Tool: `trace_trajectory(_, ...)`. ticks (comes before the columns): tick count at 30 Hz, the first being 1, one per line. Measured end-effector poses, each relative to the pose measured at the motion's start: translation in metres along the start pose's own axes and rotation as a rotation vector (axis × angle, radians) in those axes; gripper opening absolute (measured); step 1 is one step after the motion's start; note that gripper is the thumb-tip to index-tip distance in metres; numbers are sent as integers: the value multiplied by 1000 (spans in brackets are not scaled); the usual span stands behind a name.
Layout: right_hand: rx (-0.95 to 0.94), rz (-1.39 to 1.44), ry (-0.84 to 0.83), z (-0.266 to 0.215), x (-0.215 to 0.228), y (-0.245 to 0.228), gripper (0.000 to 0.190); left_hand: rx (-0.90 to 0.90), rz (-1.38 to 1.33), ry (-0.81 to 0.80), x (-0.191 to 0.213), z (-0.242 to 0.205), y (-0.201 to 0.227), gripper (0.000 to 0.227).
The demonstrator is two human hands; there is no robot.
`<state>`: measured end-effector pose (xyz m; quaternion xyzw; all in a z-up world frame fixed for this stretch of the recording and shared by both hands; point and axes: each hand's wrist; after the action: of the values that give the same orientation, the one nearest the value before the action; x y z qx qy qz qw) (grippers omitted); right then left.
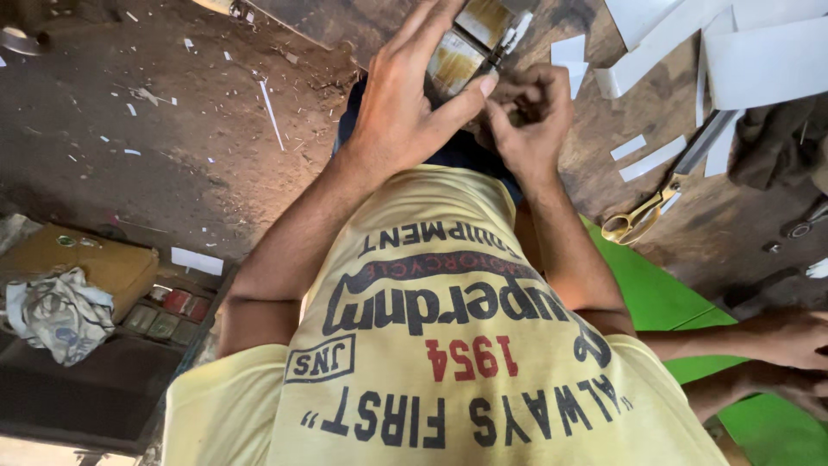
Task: The person cuts white rectangular sheets into smaller pieces using scissors, then folds and inserts them into the slots of a cylindrical metal rotor. The person repeats this process, handling the sheets and rotor by hand.
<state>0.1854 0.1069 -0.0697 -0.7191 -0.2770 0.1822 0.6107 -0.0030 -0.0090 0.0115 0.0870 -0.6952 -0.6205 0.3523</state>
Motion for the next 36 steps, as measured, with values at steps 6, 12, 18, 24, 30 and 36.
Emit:
trace_trajectory(6,59,-130,-41,13,20,-7,35,-9,-34,-12,-4,-4,-1,71)
trace_trajectory(12,363,-515,162,13,74,-29,17,-38,-178,-11,-6,-9,4,61)
trace_trajectory(18,557,-819,104,10,74,-51,22,-80,-85,24,-13,-9,13,62)
trace_trajectory(24,529,-1021,164,16,43,-55,42,-99,-57,48,-16,-6,14,64)
trace_trajectory(30,317,-624,129,18,37,-42,29,-83,-32,72,-20,-11,14,64)
trace_trajectory(36,304,-236,6,6,40,-39,19,-93,-22,98,-22,-8,3,63)
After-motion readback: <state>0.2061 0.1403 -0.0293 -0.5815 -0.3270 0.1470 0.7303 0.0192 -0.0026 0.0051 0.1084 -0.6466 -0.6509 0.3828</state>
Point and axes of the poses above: each hand's wrist, its own z-axis towards the middle knuckle, its own x-axis out of the back of the hand, y = z × x, and after that the axes turned 7 degrees about y, right-handed
